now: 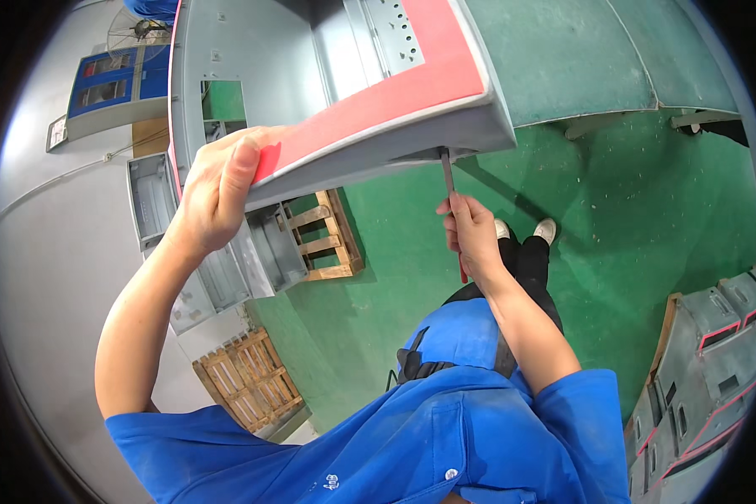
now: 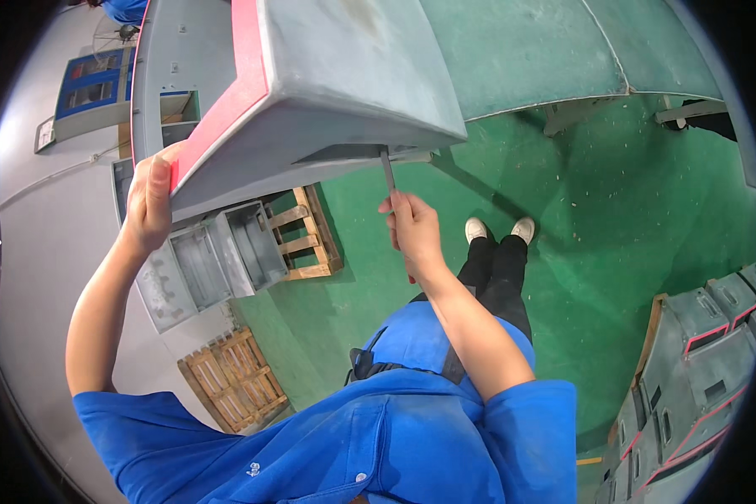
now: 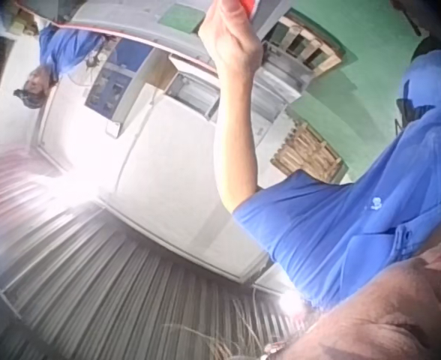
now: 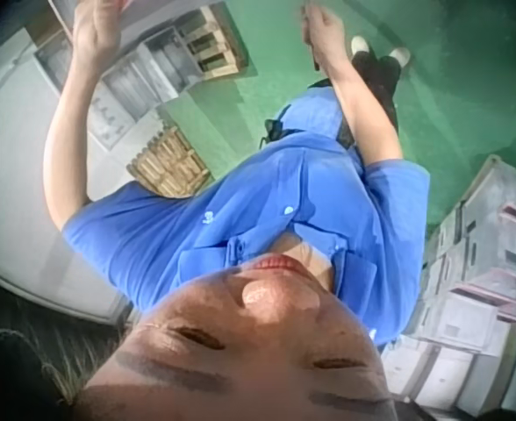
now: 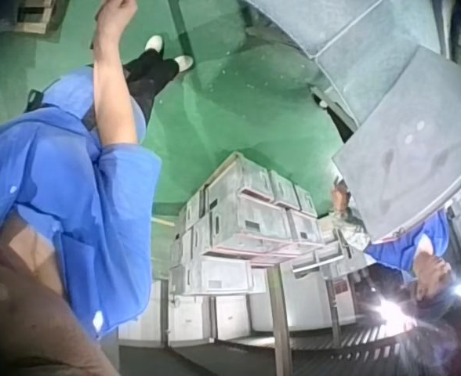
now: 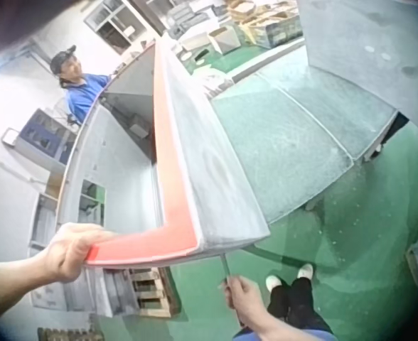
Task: The recorder uses a hand-held scraping tool to remove burrs or residue from the edges of a cutout on a metal box enclosure, then relocates the box.
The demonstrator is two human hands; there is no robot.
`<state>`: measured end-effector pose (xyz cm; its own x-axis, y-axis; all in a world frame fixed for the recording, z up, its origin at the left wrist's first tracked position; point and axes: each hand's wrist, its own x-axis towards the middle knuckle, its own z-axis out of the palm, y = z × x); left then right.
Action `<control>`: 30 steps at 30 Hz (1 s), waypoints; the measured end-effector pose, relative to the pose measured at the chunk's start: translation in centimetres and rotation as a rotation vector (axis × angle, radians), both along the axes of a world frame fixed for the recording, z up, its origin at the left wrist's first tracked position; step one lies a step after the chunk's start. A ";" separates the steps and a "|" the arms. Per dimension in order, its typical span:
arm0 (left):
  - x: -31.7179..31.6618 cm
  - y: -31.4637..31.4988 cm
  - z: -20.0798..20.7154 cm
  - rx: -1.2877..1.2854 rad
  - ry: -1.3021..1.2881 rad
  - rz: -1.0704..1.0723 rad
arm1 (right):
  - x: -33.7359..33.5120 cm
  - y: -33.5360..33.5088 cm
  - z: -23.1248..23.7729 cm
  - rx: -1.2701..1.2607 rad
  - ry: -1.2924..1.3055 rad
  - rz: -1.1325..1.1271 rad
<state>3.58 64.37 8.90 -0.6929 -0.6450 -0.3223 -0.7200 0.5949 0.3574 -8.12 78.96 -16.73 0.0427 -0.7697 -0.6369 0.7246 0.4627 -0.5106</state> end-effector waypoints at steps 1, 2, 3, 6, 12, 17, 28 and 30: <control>0.1 0.1 0.0 -0.004 -0.003 0.007 | 0.1 0.1 0.0 -0.007 0.038 -0.005; 0.2 0.2 -0.1 -0.006 -0.008 0.007 | 0.3 0.1 0.2 -0.015 0.077 -0.010; 0.3 0.2 -0.2 -0.007 -0.014 0.006 | 0.4 0.2 0.3 -0.022 0.115 -0.015; 0.3 -0.1 0.0 -0.026 -0.011 -0.007 | 0.5 -0.1 1.2 0.003 0.072 0.005; 0.1 0.0 -0.3 -0.050 0.050 -0.042 | 0.0 -0.1 1.2 0.020 -0.226 0.000; 0.3 -0.1 -0.1 -0.021 0.032 0.001 | -0.5 -0.7 1.0 0.046 -0.439 -0.016; 0.3 0.2 -0.4 -0.032 0.012 -0.036 | -0.7 0.2 1.4 0.128 -0.432 -0.002; 0.7 -0.1 -0.3 0.005 0.015 -0.006 | -1.0 -0.4 1.9 0.193 -0.353 0.025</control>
